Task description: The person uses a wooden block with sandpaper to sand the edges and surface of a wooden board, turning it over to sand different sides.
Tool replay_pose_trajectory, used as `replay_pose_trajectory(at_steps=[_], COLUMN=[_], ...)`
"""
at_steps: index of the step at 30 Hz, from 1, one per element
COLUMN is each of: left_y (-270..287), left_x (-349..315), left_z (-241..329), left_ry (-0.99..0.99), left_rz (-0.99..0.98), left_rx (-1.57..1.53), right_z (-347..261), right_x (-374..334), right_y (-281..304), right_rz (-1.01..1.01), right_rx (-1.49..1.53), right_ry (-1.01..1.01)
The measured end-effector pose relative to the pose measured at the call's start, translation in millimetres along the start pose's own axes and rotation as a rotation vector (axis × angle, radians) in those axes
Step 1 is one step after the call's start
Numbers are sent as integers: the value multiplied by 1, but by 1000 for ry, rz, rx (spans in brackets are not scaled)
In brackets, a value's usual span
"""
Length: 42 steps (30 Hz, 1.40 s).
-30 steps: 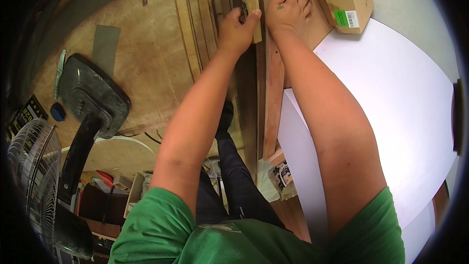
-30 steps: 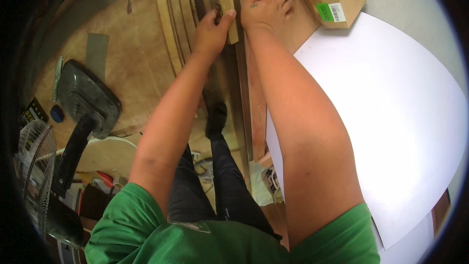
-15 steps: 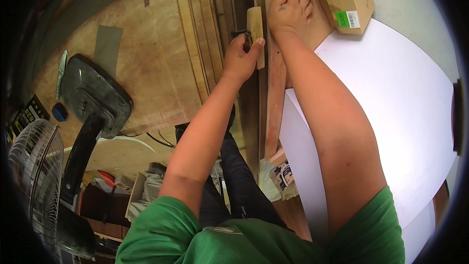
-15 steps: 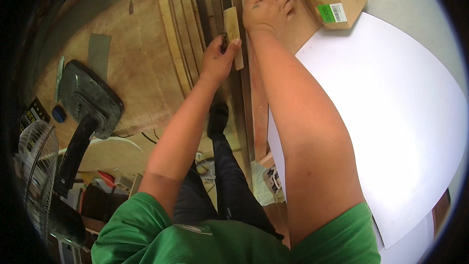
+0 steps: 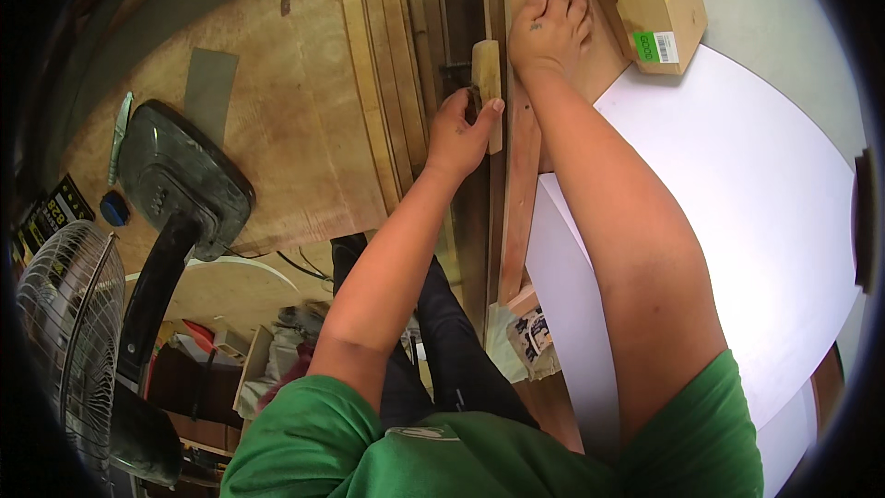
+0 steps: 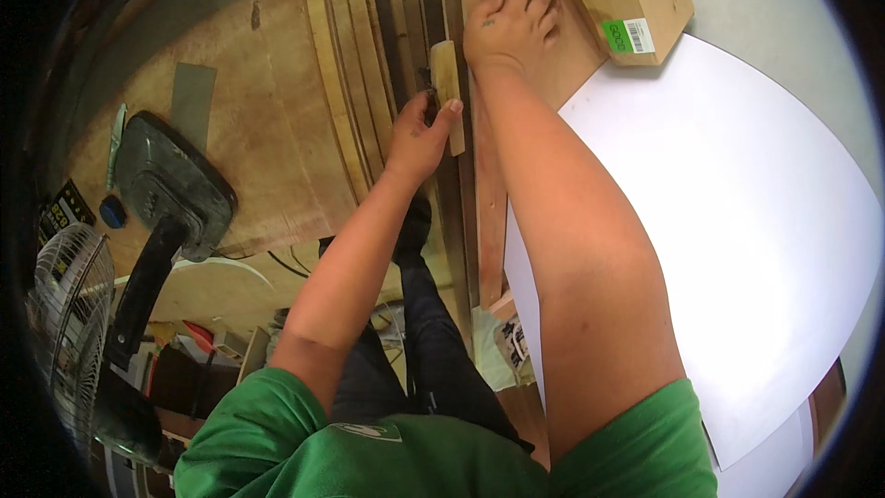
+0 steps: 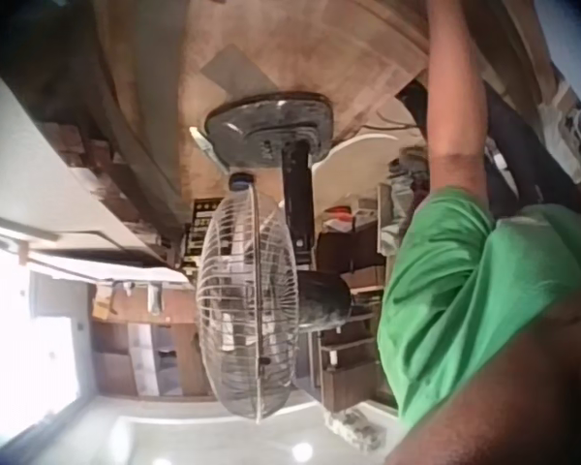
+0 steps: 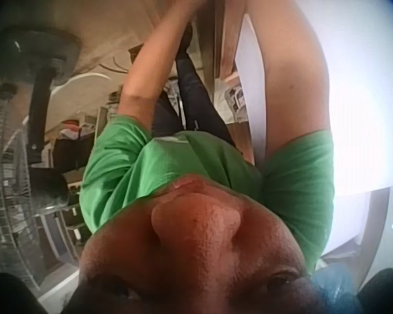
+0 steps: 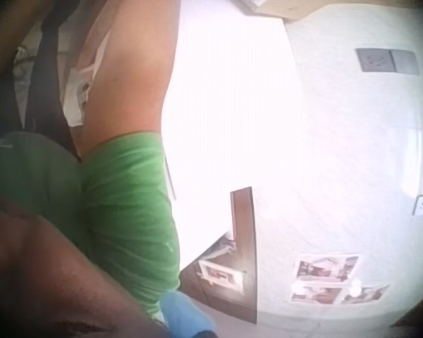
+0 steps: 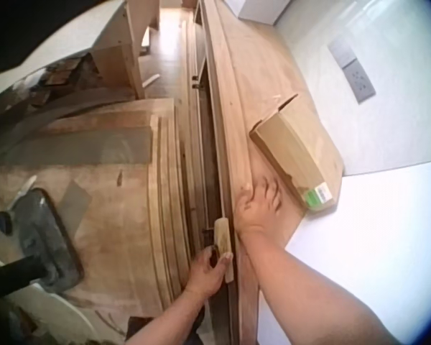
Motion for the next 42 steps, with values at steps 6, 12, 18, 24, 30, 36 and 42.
replay_pose_trajectory(at_steps=[6, 12, 18, 24, 30, 36, 42], left_y=[-3, -10, -9, 19, 24, 11, 4], left_x=[-22, -80, -144, -51, 50, 64, 42], left_z=[-23, -56, -83, -24, 36, 66, 66], left_ry=[91, 212, 250, 221, 13, -56, 56], left_rz=[-36, -76, -118, 24, 12, -64, -88], left_rx=[5, 26, -26, -738, -957, -870, -786], right_z=[-5, 0, 0, -1, -9, -13, 0], right_x=[-1, 0, -3, 1, -2, 0, -1], right_y=[1, 3, -1, 3, 7, 8, -2], right_rz=[-16, -20, 23, 95, 22, 11, 22], right_rx=[1, 8, 37, -31, -35, -26, 4], right_ry=[-1, -7, 37, 34, -3, -16, -24])
Point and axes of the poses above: each hand's wrist, its own x-axis towards the middle knuckle, its own y-axis out of the back of the hand, z = x × y, the point moved 3 cm from there along x, towards the middle knuckle, and after that the axes turned 2 degrees about -x, right-handed, at the moved point
